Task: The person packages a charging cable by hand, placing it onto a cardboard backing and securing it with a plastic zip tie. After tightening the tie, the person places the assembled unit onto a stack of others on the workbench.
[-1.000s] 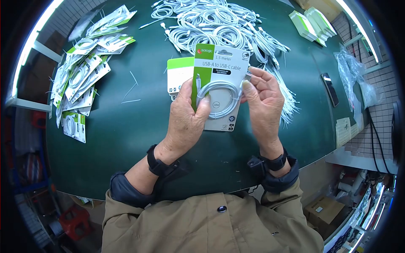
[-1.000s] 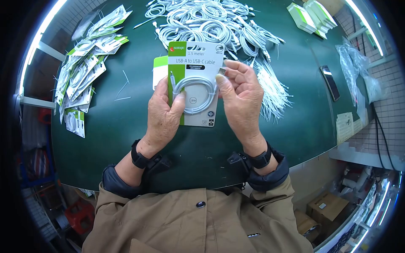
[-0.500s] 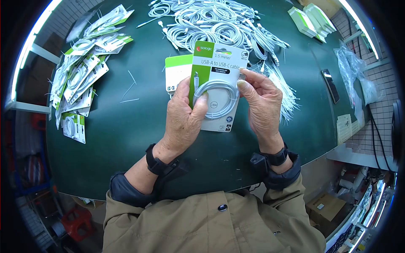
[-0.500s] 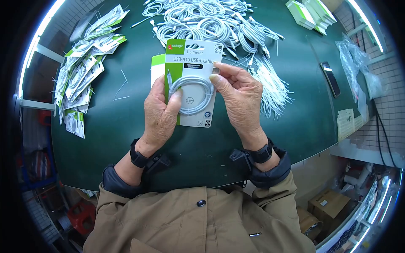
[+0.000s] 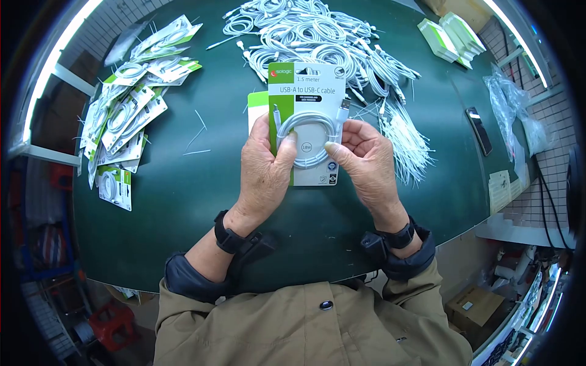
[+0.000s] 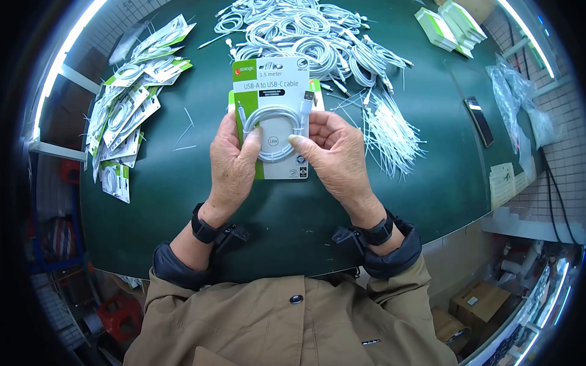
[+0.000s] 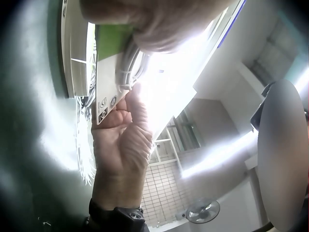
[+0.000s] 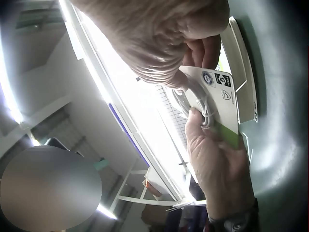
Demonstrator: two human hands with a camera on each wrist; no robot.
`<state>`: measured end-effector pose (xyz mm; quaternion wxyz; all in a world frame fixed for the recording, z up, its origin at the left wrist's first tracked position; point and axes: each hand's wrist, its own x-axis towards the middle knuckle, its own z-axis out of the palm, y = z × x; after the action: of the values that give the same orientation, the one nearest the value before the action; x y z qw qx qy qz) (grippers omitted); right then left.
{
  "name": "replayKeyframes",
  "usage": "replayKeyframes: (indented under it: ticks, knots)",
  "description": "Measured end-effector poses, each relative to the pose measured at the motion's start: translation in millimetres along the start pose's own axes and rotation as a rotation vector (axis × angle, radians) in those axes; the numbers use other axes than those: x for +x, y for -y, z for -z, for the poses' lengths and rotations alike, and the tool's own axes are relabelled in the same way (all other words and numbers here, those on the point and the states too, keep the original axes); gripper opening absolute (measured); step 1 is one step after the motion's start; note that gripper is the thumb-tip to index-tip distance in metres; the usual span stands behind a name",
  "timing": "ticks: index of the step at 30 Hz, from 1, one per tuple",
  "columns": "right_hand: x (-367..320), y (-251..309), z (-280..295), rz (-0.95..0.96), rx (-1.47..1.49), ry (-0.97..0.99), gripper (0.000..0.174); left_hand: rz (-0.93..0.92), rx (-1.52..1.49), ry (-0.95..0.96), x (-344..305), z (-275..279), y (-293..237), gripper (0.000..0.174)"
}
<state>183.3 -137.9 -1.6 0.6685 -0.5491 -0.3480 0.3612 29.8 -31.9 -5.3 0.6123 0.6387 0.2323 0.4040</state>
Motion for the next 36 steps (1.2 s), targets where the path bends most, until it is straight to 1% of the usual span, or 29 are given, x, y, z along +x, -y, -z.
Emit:
replayKeyframes:
  ticks: [3,9,12,16,18,19,22,25,28,31,34,36]
  knots:
    - [-0.3,4.9,-1.1,-0.018,-0.035,0.012,0.039,0.014,-0.002,0.014,0.8,1.6,2.6,0.040]
    - [1.2,8.5,6.2,-0.044,-0.060,0.070,0.037,0.128,-0.081,0.049,1.0,3.7,6.6,0.041]
    - [1.4,9.0,8.3,-0.051,-0.064,0.076,0.036,0.120,-0.140,0.005,0.1,0.0,11.3,0.040]
    - [1.6,2.2,8.6,-0.080,0.054,0.073,0.031,0.090,-0.132,0.001,-0.5,-1.8,6.6,0.039]
    - [1.2,4.5,6.9,-0.090,0.077,0.044,0.029,0.101,-0.163,0.003,1.3,-0.3,3.9,0.040]
    - [1.1,5.4,6.2,-0.096,0.088,0.029,0.029,0.076,-0.143,0.012,1.1,-0.6,3.7,0.040]
    - [2.0,-3.8,9.6,-0.055,0.079,-0.041,0.029,0.026,-0.106,0.043,-0.8,-1.0,5.6,0.041]
    - [2.0,-6.2,13.4,-0.041,0.065,-0.033,0.029,0.028,-0.124,0.071,-2.1,-0.5,5.6,0.042]
    - [3.3,-0.9,14.1,-0.016,-0.048,-0.035,0.025,0.045,-0.161,0.076,-4.6,-1.2,2.7,0.043]
    - [5.6,-4.8,23.4,-0.068,0.181,0.072,0.019,0.063,-0.175,0.095,-6.3,-0.6,3.7,0.044]
    - [13.5,-7.6,39.5,-0.219,0.225,0.178,0.017,0.070,-0.158,0.107,-6.3,-2.0,6.0,0.043]
    - [12.3,-3.3,37.4,-0.193,0.155,0.117,0.021,0.074,-0.137,0.117,-5.6,-0.9,5.8,0.044]
